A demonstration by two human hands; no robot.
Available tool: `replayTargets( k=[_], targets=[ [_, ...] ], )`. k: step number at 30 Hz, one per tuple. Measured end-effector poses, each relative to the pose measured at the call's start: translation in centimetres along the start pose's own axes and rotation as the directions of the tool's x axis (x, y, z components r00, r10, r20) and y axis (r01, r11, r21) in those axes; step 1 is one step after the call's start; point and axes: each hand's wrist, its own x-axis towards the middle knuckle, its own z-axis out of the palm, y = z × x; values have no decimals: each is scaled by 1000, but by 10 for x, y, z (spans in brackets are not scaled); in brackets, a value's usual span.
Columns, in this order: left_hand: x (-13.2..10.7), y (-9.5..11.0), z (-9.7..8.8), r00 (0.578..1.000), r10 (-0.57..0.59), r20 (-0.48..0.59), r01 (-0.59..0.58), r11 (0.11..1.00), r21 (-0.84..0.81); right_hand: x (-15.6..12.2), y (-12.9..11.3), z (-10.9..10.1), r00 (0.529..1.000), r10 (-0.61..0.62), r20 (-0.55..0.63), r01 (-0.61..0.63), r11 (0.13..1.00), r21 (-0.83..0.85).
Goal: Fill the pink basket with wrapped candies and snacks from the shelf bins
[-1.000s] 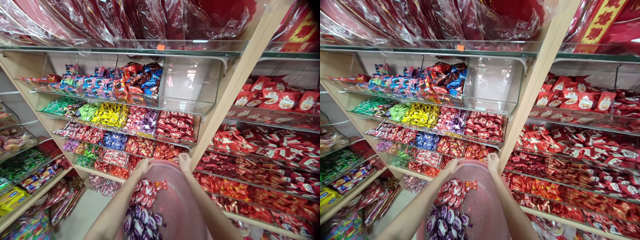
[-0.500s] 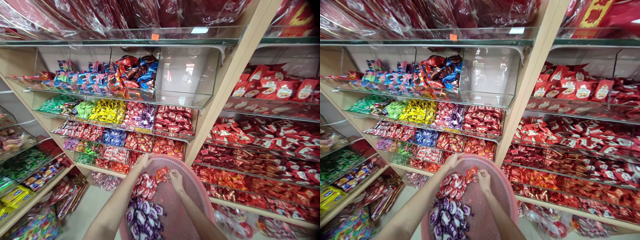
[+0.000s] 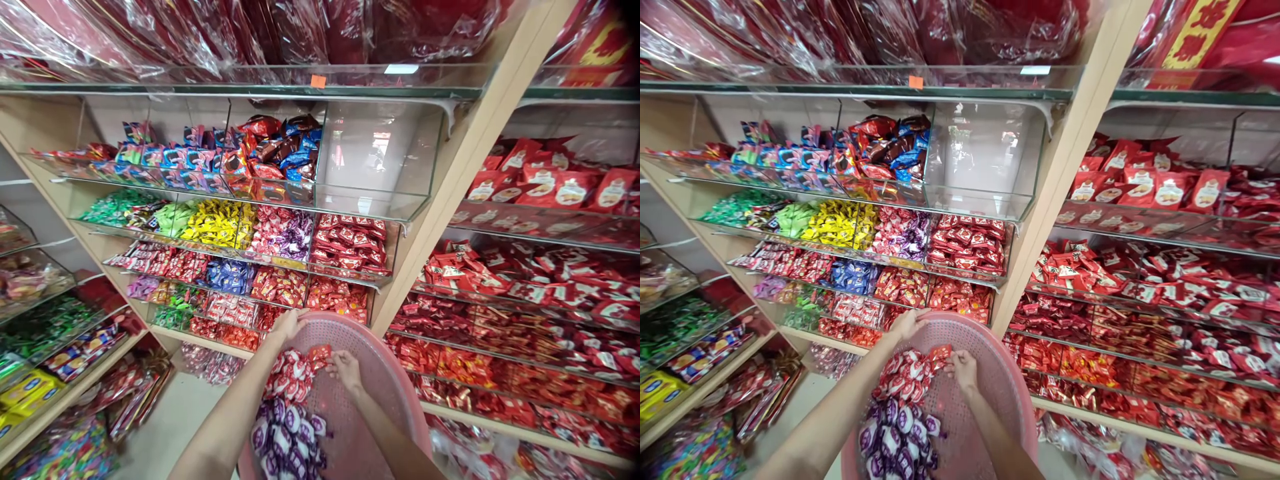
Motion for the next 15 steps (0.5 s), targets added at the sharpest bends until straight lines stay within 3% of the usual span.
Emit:
replayTargets(
  k=[2, 4, 7, 10, 12, 15],
  targets=[
    [0, 0, 0, 1000, -7, 2, 7, 1000, 5, -1, -2, -4, 999, -30, -13, 28, 989, -142],
    [1, -1, 2, 1000, -9, 1, 9, 1000, 4, -4, -9, -9, 987, -157, -28, 139, 935, -327],
    [4, -5, 7, 1000, 5, -3, -5, 1000, -10, -3, -34, -14, 920, -393, -3, 337, 793, -507],
    [5, -8, 10, 1000, 20, -9, -21, 999, -32, 9, -72, -11, 853, -522, 8, 433, 700, -568],
    [5, -9, 10, 1000, 24, -14, -25, 999, -40, 26, -99, -7, 852, -523, -21, 415, 700, -581],
    [4, -8, 9, 1000, 24, -18, -25, 999, -39, 58, -130, -1, 914, -393, -101, 259, 756, -601]
  ],
)
